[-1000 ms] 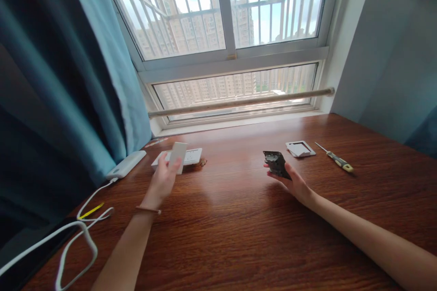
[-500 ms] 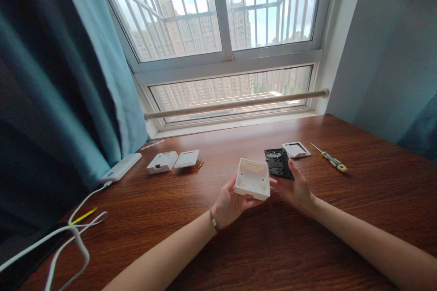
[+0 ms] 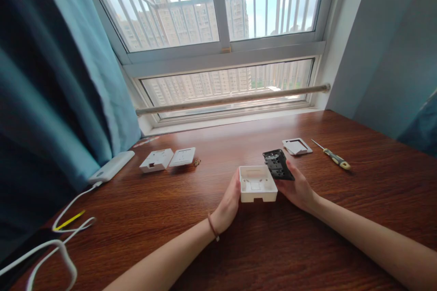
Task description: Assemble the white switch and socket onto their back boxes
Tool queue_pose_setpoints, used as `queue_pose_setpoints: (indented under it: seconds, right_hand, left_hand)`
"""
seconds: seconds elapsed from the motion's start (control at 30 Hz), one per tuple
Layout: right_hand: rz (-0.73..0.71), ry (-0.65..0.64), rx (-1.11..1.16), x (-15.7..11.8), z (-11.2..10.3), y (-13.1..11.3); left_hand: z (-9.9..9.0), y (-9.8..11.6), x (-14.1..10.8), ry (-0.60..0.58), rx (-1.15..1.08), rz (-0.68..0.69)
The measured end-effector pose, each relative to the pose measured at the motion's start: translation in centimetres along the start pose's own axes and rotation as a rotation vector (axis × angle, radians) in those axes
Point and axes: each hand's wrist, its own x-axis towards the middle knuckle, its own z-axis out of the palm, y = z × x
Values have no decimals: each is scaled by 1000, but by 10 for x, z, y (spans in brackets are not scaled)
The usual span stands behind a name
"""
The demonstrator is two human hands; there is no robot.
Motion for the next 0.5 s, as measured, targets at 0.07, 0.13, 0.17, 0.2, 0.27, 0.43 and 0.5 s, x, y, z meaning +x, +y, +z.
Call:
queue_pose_setpoints:
  seconds: [0.07,0.13,0.17,0.2,0.27,0.43,0.5]
  right_hand:
    - [6,8,-4,1,-2,-1]
    - [24,14,-18,2,-3,-2]
    - [32,15,-19,2,-3,-2]
    - [40,14,-14,2,-2,-2]
    - [47,3,-2,2,-2,-2]
    - [37,-19,-22,3,-4,-1]
    - [7,-6,-71,5,-5,-1]
  left_hand:
    - [-3,0,1,-90,123,47]
    - [-4,1,2,-145,233,77]
    - [-4,1,2,-153,272,80]
    - [-4,2,2,-149,295,76]
    - [-2,1,2,-120,291,54]
    - [4,-4,-1,-14,278,-4]
    - [5,-4,-2,7,324,-7]
